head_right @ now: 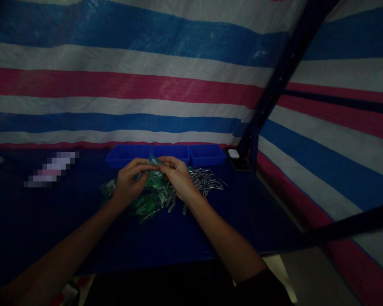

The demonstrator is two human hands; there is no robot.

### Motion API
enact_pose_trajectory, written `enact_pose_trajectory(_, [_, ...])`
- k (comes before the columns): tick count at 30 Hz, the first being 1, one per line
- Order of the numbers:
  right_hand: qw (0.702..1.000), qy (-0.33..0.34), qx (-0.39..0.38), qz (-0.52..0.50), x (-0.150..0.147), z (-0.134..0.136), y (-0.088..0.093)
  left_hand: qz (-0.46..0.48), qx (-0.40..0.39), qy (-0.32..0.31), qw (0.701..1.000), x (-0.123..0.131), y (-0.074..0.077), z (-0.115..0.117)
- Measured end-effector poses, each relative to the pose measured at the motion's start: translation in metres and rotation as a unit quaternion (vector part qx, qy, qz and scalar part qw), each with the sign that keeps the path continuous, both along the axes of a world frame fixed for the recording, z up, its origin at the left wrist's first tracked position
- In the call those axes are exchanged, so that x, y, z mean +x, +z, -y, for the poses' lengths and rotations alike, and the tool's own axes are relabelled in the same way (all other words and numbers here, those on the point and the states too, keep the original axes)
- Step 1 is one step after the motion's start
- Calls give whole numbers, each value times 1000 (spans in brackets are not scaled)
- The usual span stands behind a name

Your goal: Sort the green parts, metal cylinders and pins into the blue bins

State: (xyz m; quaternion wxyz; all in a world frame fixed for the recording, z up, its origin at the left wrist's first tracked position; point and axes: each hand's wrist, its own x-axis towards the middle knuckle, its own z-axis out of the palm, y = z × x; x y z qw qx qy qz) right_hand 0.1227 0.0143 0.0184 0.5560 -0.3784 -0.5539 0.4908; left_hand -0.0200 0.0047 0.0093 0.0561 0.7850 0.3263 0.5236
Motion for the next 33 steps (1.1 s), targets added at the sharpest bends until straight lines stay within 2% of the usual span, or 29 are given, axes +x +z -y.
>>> enact_pose_trajectory(2, [989, -77, 105, 75, 4, 3, -5, 19, -31, -16, 999, 1, -3, 1])
enact_pose_trajectory(3, [973, -127, 157, 115, 6, 4, -6, 41, -54, -15, 998, 2, -4, 0])
enact_pose_trajectory(5, [940, -201, 222, 163, 9, 6, -8, 97, -123, -14, 988, 6, -6, -3])
enact_pose_trajectory(6, [926, -231, 240, 176, 10, 7, -9, 125, -173, -37, 976, 8, -7, -4])
enact_pose_trajectory(8, [907, -265, 267, 187, 12, 9, -10, 212, -294, -92, 928, 9, -6, -5])
enact_pose_trajectory(11, [891, -239, 320, 217, 14, 10, -13, 320, -448, -159, 819, 6, -3, -7])
enact_pose_trajectory(12, [885, -218, 339, 232, 15, 9, -14, 340, -476, -169, 793, 5, -2, -7])
enact_pose_trajectory(14, [875, -179, 366, 261, 16, 7, -18, 357, -502, -171, 769, 2, -1, -9])
enact_pose_trajectory(18, [864, -117, 376, 313, 16, 8, -21, 364, -505, -151, 768, 0, -3, -11])
enact_pose_trajectory(22, [865, -86, 335, 363, 13, 12, -17, 351, -510, -163, 769, 0, -4, -12])
enact_pose_trajectory(28, [860, -99, 265, 425, 16, 5, -26, 295, -505, -119, 802, 0, -6, -13])
enact_pose_trajectory(30, [850, -72, 234, 466, 19, 3, -30, 253, -500, -104, 822, 0, -7, -11])
enact_pose_trajectory(33, [818, -15, 203, 538, 20, 4, -33, 178, -474, -86, 858, 2, -6, -7])
